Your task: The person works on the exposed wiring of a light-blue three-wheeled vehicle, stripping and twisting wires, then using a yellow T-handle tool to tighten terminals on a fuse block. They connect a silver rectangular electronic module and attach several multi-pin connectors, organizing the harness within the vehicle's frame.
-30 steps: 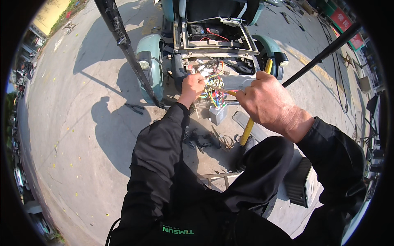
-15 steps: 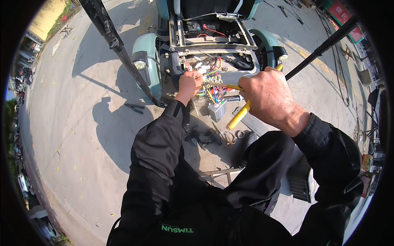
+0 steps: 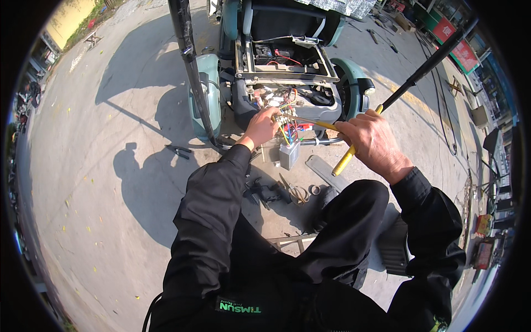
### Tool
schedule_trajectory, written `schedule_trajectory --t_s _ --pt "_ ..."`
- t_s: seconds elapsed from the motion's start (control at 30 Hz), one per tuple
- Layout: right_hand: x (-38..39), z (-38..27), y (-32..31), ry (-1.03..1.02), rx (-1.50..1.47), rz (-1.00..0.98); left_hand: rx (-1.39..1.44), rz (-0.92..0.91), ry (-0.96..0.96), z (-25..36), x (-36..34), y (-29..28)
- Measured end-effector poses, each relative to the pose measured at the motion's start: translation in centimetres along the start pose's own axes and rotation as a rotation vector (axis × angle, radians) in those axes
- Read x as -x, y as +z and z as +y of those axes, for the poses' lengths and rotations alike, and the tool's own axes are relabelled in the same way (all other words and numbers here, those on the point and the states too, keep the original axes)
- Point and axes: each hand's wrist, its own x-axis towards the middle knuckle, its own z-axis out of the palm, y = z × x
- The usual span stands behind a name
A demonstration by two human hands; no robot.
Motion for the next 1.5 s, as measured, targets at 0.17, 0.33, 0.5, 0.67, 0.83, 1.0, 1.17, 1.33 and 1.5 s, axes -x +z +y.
schedule_trajectory --t_s 0.17,0.33,0.5,0.67,0.83,1.0,1.17,1.33,1.5 --pt "-0.7 -0.9 0.7 -0.017 -0.03 -0.003 0.002 0.011 -0.04 1.2 0.2 0.2" --pt "-0.8 -0.8 0.8 -0.053 -0.012 -0.013 -0.045 0.102 0.067 1.1 0.3 0.7" --pt "-0.9 -0.7 1.0 -0.059 -0.005 -0.032 -0.076 0.156 0.101 1.3 0.5 0.9" --pt "-1.1 -0.6 1.1 -0.068 0.021 -0.053 -0.056 0.141 0.06 1.2 0.3 1.3" --pt "-1.0 -0.4 1.0 -0.083 0.012 -0.025 -0.092 0.161 0.096 0.9 0.3 1.6" --pt "-0.6 -1.0 1.0 -0.19 0.19 -0.065 -0.129 0.236 0.199 0.6 0.2 1.6" --pt "-1.0 -0.9 0.6 -0.379 0.391 -0.019 0.003 0.152 0.06 1.1 0.3 1.2" --pt "-3.7 -1.9 -0.4 -0.524 0.463 -0.101 0.003 0.127 -0.095 2.0 0.3 1.1" --pt "-7.1 -1.9 -1.6 0.852 -1.001 -0.451 -0.044 0.086 -0.169 3.4 0.2 0.4"
